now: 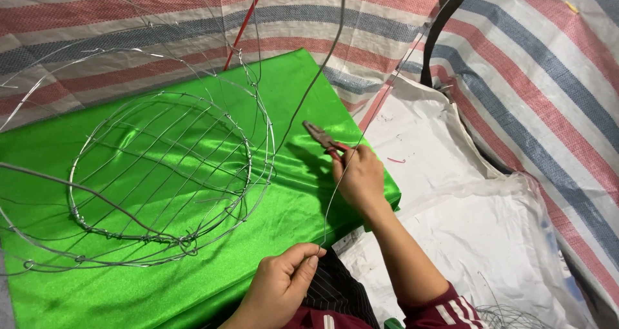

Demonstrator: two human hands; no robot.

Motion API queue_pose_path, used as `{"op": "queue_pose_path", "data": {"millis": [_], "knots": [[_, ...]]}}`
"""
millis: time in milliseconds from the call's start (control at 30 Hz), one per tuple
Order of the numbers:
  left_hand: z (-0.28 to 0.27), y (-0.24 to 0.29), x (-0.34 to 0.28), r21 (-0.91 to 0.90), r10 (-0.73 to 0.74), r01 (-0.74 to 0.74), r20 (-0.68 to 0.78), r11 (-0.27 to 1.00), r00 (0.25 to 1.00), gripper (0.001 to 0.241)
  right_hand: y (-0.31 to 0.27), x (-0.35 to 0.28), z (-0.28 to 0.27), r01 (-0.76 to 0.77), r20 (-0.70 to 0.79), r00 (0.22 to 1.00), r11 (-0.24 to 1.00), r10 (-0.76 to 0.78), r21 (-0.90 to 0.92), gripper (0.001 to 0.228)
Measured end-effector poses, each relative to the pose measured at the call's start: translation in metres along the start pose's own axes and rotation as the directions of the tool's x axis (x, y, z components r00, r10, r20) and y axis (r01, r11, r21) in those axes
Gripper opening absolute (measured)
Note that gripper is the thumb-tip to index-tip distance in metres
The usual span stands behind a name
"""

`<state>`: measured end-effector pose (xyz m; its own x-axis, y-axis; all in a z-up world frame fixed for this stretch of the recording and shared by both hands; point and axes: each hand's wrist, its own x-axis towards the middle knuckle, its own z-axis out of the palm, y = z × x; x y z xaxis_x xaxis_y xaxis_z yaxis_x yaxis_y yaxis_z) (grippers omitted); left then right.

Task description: Assembling a wire frame by cutting and twisting thin wire to secure components together.

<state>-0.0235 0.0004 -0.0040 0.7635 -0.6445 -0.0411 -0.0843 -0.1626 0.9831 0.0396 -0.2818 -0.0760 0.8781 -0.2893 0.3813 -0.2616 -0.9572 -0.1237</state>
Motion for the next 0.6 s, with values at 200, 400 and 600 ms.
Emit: {"op": "queue_pose_path", "data": {"millis": [200,400,600], "knots": [[-0.009,0.012,-0.002,-0.073,-0.014,0.016,0.038,0.997,0.999,0.024,0.007,-0.047,-0.119,-0.696,0.526,0.705,0.324,0.476,0.641,0.035],[-0.008,0.021,0.002,-0.061,0.006,-0.002,0.056,0.998,0.998,0.023,0.049,-0.157,-0.14,-0.491,0.486,0.871,0.112,0.071,0.864,0.038],[-0.004,0.031,0.002,-0.025,0.159,-0.158,0.024,0.987,0.987,0.018,0.023,-0.177,-0.163,-0.52,0.557,0.785,0.201,-0.27,0.83,0.029]]}}
